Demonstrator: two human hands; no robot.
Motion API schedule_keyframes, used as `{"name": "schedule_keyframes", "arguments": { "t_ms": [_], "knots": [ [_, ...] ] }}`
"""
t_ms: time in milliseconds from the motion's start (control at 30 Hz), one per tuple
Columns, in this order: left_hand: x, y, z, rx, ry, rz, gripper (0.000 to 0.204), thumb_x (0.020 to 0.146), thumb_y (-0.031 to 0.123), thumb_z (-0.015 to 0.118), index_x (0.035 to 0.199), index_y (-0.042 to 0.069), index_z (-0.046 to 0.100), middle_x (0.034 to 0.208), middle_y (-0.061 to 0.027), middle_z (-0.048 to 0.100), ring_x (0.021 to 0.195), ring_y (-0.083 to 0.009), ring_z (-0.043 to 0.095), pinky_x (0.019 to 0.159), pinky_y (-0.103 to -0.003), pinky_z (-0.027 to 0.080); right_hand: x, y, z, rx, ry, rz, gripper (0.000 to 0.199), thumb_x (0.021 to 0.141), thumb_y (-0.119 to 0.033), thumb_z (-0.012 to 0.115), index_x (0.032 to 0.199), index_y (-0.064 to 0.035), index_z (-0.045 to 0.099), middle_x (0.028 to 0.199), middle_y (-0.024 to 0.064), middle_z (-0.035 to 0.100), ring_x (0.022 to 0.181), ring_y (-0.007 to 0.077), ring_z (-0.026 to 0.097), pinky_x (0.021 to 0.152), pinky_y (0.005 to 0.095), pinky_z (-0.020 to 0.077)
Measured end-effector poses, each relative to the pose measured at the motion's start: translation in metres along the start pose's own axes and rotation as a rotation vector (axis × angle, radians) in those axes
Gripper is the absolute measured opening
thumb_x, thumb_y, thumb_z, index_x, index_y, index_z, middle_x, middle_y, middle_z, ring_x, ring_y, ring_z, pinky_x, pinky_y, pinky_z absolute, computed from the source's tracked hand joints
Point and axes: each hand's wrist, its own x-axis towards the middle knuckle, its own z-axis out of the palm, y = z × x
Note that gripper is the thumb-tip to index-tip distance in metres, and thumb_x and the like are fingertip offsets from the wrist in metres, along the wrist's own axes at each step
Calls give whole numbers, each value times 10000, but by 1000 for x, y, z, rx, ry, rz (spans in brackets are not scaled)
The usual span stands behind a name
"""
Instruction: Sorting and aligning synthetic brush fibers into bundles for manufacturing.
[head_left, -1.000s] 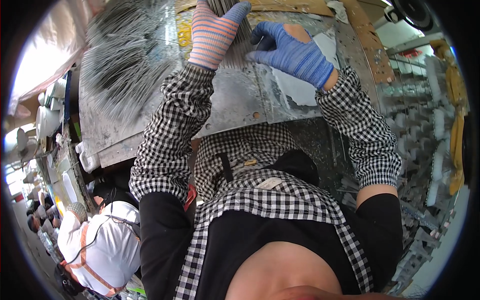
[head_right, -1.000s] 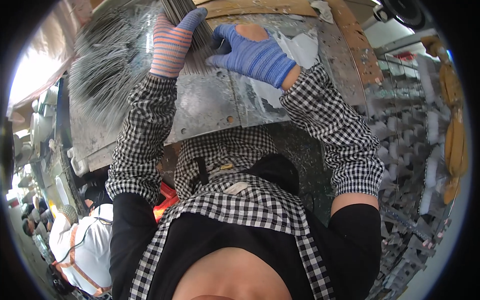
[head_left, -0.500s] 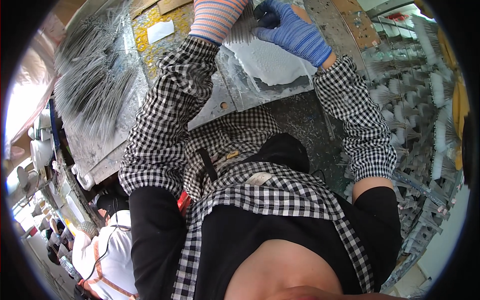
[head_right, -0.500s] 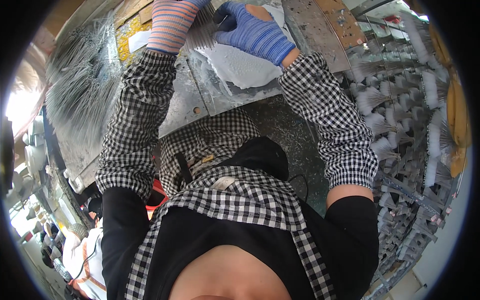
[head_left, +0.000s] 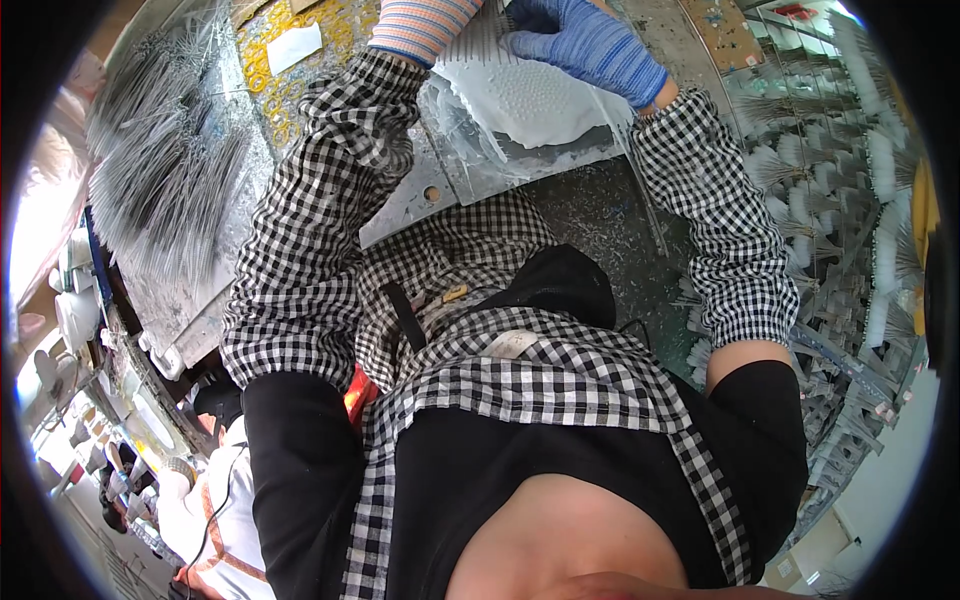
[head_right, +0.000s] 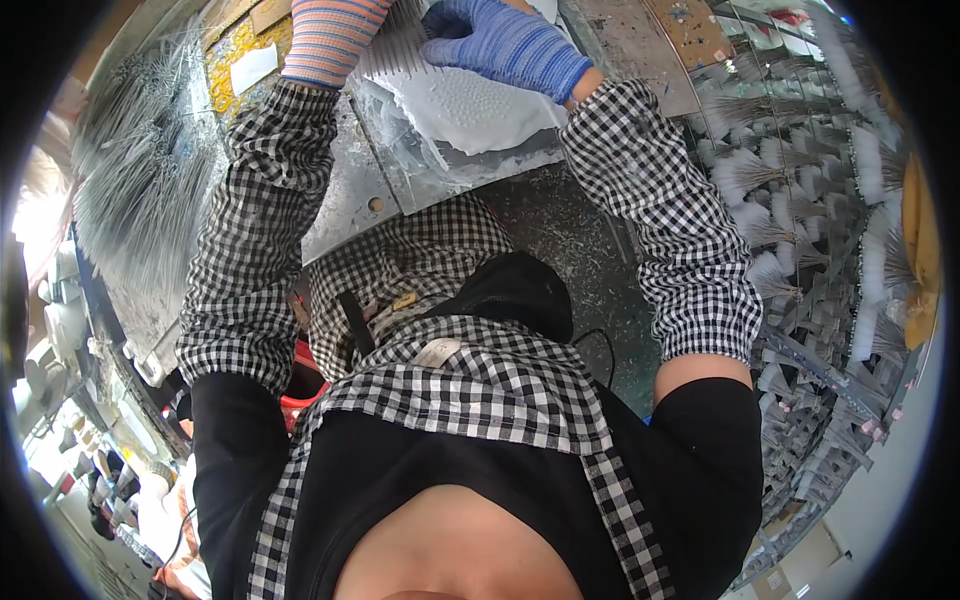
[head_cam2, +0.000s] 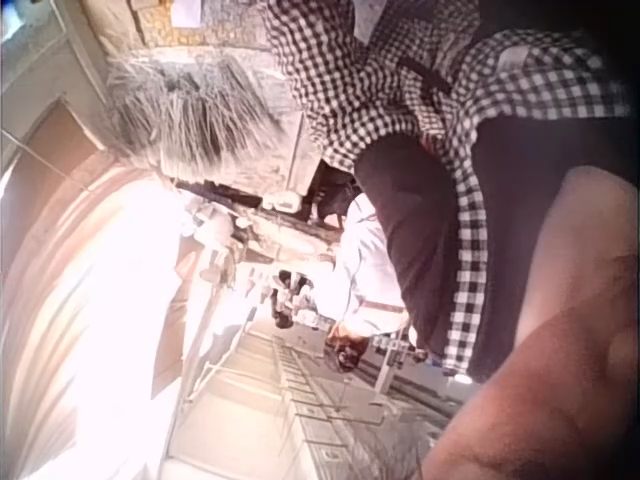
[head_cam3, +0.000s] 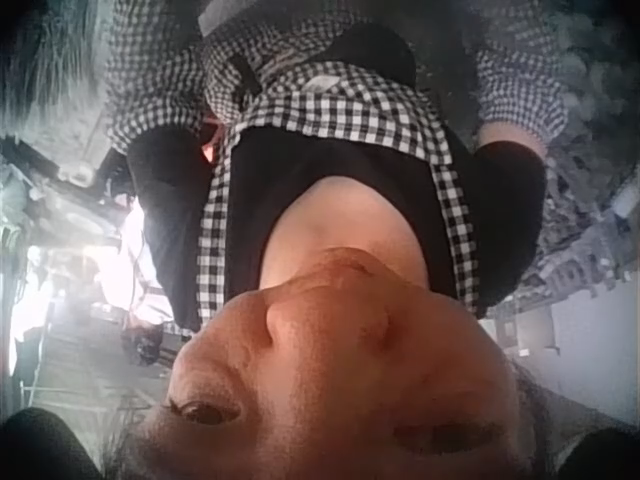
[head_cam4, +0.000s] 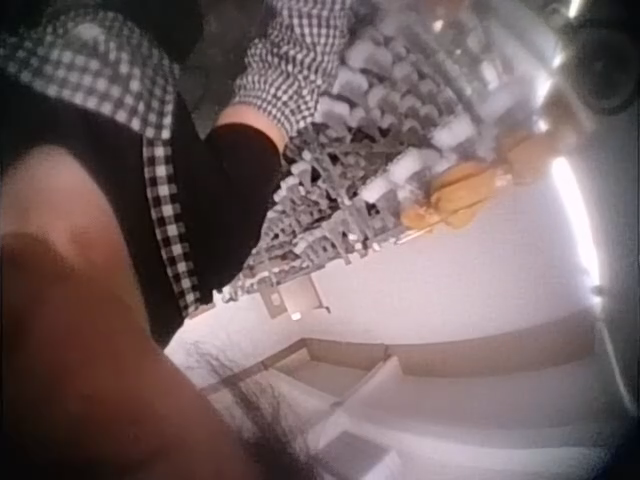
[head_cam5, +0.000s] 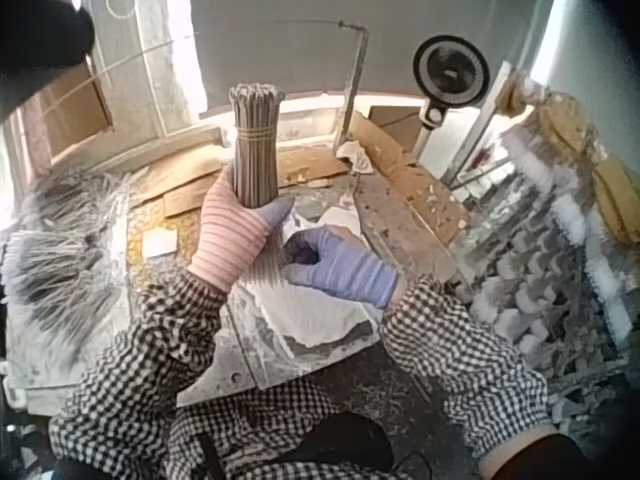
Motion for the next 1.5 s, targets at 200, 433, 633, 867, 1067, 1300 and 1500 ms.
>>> {"name": "schedule_keyframes", "arguments": {
  "t_ms": [200, 433, 633, 867, 1067, 1300, 1500],
  "knots": [
    [-2, -6, -2, 57, 71, 86, 529, 763, 41, 802, 1225, -10, 550, 945, -51, 663, 817, -145, 613, 771, -289, 535, 1, -9, 1, -192, 57, -5, 344, 831, -290, 729, 981, 19, 706, 889, 185, 734, 837, 298, 713, 788, 387, 551],
    [6, -8, -3, 37, 140, 21, 487, 762, 73, 811, 1181, 6, 571, 904, -58, 659, 796, -158, 615, 746, -289, 528, 5, -7, 11, 34, 85, 13, 382, 811, -324, 739, 1004, 6, 734, 902, 186, 739, 843, 290, 717, 792, 370, 558],
    [17, -3, -4, 129, 227, -146, 360, 778, 143, 816, 1048, 26, 609, 854, -57, 654, 727, -169, 605, 675, -317, 519, 9, -18, 12, -32, 121, 117, 433, 805, -331, 761, 1048, 25, 719, 934, 185, 744, 872, 282, 717, 800, 365, 561],
    [23, 3, -5, 18, 212, -251, 326, 785, 157, 812, 1016, 29, 621, 854, -60, 656, 716, -173, 604, 653, -332, 513, 15, -15, 15, 331, 157, 112, 406, 800, -210, 797, 1086, 48, 667, 997, 130, 716, 911, 213, 668, 854, 332, 535],
    [15, 12, 0, -23, 169, -170, 385, 793, 129, 808, 1100, 17, 605, 912, -76, 673, 762, -162, 616, 687, -310, 526, 10, 5, 10, 415, 98, 38, 374, 830, -188, 785, 1098, 48, 672, 993, 111, 705, 895, 184, 642, 847, 307, 520],
    [-2, -7, 2, 707, -227, 652, 447, 636, 275, 842, 1030, 150, 671, 1001, -81, 657, 975, -342, 579, 873, -463, 481, 2, 49, 14, 124, -45, -24, 503, 878, -326, 765, 1263, -36, 621, 1185, 134, 690, 1051, 249, 651, 973, 376, 503],
    [-16, -28, 5, 751, -332, 678, 445, 628, 231, 829, 1039, 168, 673, 1019, -60, 654, 979, -310, 581, 873, -442, 481, 4, 96, 42, -172, 57, -350, 598, 915, -426, 691, 1378, -77, 547, 1394, 138, 572, 1277, 308, 541, 1090, 413, 446]
  ]
}}
